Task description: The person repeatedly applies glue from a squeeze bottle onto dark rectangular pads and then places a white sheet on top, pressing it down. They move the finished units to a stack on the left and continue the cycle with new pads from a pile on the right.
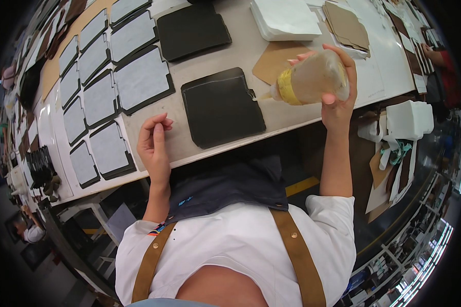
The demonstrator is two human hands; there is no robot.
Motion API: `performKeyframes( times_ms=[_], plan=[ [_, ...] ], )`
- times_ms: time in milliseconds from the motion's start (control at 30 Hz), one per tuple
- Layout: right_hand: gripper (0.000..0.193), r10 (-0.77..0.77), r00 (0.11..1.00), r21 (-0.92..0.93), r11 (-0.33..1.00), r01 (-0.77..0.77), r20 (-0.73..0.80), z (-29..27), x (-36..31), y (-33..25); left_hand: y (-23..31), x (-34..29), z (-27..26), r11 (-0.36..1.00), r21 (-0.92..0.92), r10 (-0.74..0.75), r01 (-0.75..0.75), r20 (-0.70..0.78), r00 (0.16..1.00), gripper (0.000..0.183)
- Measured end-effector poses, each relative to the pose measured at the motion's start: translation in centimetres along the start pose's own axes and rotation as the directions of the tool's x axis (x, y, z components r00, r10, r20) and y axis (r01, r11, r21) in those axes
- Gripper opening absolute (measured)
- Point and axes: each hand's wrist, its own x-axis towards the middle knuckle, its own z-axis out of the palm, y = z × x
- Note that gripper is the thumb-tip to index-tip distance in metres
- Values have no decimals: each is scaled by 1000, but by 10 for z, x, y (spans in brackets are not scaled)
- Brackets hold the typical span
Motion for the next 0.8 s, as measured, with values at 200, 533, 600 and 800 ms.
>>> performKeyframes(
  times_ms=[200,533,600,800],
  plan=[
    [115,25,1000,8,1000,-25,5,-7,-11,0,0,-1,1,1000,20,4,-4,-11,1000,21],
    [116,45,999,60,997,-45,-5,3,-14,2,0,0,1,1000,25,8,-7,-18,1000,22],
    [116,47,999,62,997,-46,-1,2,-14,3,0,0,1,1000,26,5,-5,-21,1000,22],
    [117,72,997,74,995,-73,6,-3,-23,1,-1,-1,1,1000,25,6,-5,-30,1000,21]
  ],
)
